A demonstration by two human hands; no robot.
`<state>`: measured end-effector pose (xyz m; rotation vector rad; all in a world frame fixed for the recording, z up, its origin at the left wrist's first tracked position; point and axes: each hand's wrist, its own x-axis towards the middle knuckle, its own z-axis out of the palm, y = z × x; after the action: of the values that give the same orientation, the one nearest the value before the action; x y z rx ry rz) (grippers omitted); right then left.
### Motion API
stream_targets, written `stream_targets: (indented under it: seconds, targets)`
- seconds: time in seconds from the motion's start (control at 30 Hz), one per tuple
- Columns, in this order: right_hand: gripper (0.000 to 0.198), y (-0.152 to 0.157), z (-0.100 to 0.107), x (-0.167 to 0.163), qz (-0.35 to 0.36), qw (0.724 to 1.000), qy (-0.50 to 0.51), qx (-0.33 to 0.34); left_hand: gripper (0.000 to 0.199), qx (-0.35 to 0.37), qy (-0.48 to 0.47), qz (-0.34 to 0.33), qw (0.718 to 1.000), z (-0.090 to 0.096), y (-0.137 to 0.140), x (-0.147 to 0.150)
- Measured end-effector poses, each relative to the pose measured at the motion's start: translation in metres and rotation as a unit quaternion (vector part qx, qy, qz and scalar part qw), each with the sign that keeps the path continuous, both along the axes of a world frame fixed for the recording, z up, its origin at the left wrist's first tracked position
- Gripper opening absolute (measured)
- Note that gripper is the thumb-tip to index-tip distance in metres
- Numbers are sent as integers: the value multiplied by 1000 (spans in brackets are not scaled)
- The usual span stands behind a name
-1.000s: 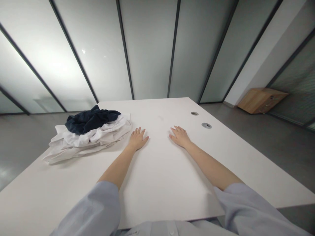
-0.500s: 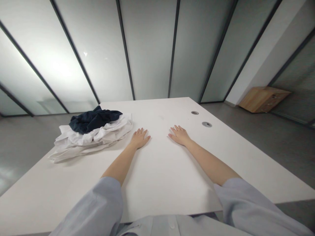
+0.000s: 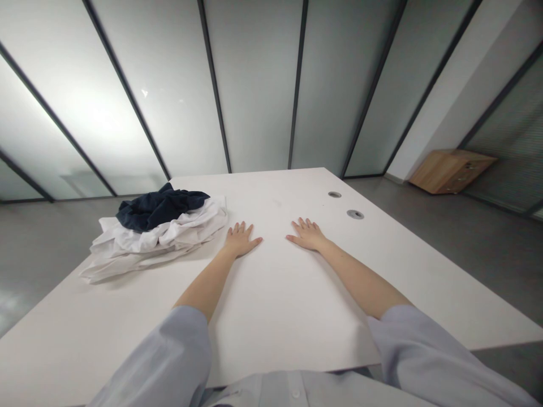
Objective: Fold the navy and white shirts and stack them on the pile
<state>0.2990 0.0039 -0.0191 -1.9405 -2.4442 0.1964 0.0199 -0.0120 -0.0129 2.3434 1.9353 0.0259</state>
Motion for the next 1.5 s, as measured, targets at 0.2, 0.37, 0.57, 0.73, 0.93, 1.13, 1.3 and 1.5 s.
stream_targets:
  seconds: [0.2,0.37,0.57,0.73,0.93,1.13,1.3,1.5]
  targets:
    - [90,1,-3,-1,-4,1000,-3,4,82,6,4,-3,1000,0,-1,0]
    - [92,3,-6,0,-1,1000,2,12,84,5,-1,-5,1000,1,-2,0]
    - [91,1,-2,-1,-1,1000,0,7,86,-2,-1,-2,1000,1,-2,1]
    - [85,-3,4,-1,1,1000,-2,13,84,4,-2,-1,1000,3,-2,0]
    - [82,-4,6,-2,-3,1000,1,10,85,-8,2,-3,1000,4,-2,1]
    - [86,-2,4,-1,0,1000,-14,0,85,-7,13,-1,1000,5,-3,1]
    - [87,-1,5,-1,-1,1000,-20,-5,86,1,19,2,1000,4,-2,1]
    - [86,-3,6,-1,-2,1000,-16,0,86,3,16,3,1000,3,-2,1]
